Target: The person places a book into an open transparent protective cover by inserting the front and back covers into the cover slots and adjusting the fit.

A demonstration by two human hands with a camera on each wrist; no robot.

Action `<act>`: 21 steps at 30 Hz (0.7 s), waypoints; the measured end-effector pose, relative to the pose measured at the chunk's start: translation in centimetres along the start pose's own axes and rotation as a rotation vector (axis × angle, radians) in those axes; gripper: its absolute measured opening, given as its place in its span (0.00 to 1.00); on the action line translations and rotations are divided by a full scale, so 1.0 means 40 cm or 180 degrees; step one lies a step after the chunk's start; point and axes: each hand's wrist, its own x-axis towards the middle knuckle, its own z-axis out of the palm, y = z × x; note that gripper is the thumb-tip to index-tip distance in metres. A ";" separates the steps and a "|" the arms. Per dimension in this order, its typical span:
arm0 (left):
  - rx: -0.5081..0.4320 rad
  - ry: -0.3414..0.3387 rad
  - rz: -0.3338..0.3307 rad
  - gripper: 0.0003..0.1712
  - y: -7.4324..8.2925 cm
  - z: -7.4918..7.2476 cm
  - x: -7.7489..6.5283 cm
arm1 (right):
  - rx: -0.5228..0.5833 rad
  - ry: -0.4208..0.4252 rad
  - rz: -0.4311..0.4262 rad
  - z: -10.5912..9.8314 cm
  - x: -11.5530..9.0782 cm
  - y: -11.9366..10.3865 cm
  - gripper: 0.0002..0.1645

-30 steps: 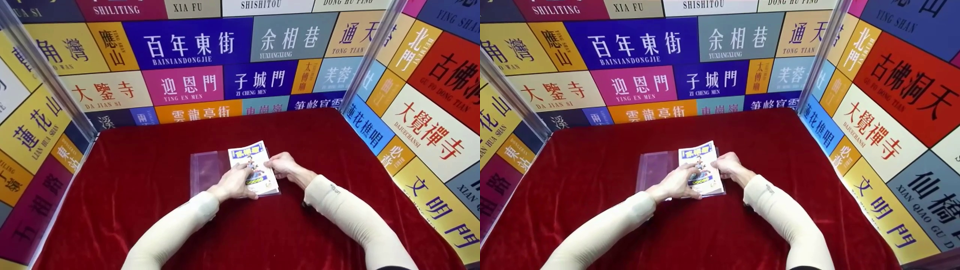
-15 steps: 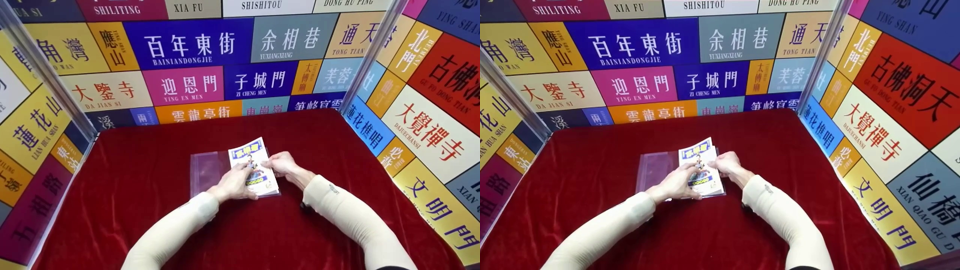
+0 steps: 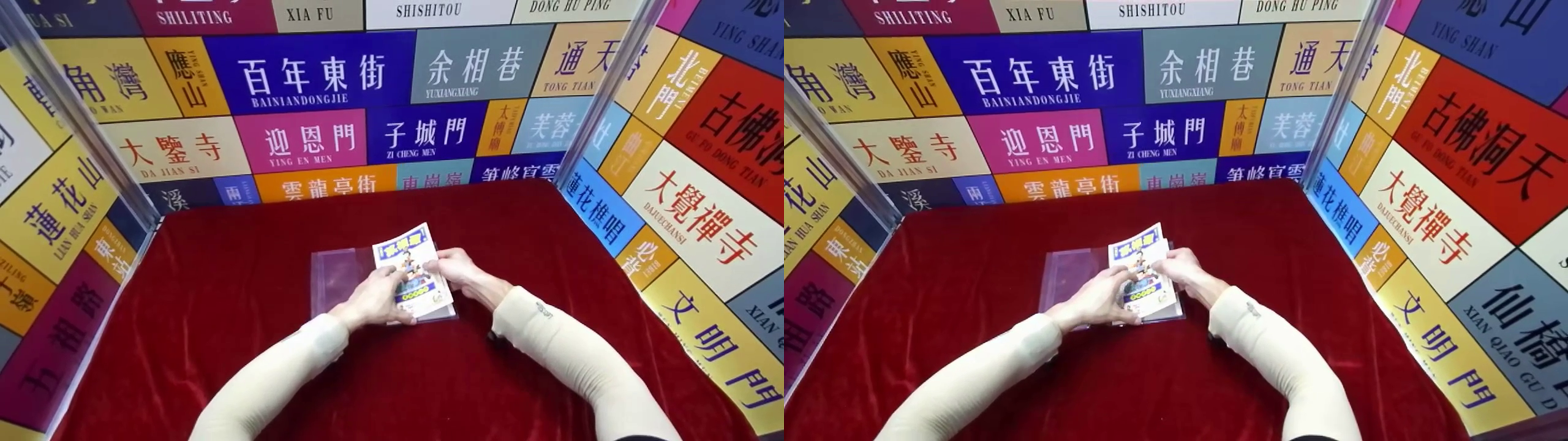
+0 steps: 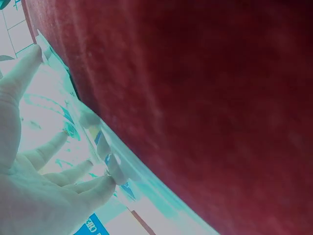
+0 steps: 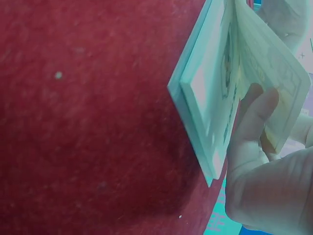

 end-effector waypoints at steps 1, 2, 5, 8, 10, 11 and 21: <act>0.0023 0.0001 0.0009 0.53 -0.005 -0.002 -0.003 | 0.0008 -0.0010 -0.0018 0.002 -0.001 -0.002 0.24; 0.0036 -0.0006 -0.0002 0.53 -0.010 -0.005 -0.006 | 0.0016 -0.0023 -0.0038 0.005 -0.002 -0.004 0.25; 0.0022 -0.0003 -0.0019 0.52 -0.028 -0.014 -0.015 | 0.0046 -0.0076 -0.0118 0.011 -0.006 -0.012 0.26; -0.0020 0.0029 -0.0046 0.49 -0.046 -0.025 -0.024 | 0.0108 -0.0149 -0.0221 0.015 -0.007 -0.016 0.27; -0.0022 0.0061 -0.0068 0.47 -0.057 -0.034 -0.030 | 0.0151 -0.0185 -0.0285 0.017 -0.007 -0.018 0.28; -0.0001 0.0083 -0.0092 0.47 -0.063 -0.038 -0.033 | 0.0170 -0.0194 -0.0315 0.018 -0.008 -0.019 0.29; 0.0465 0.0256 -0.0768 0.46 -0.103 -0.056 -0.060 | 0.0125 -0.0207 -0.0489 0.027 -0.011 -0.019 0.30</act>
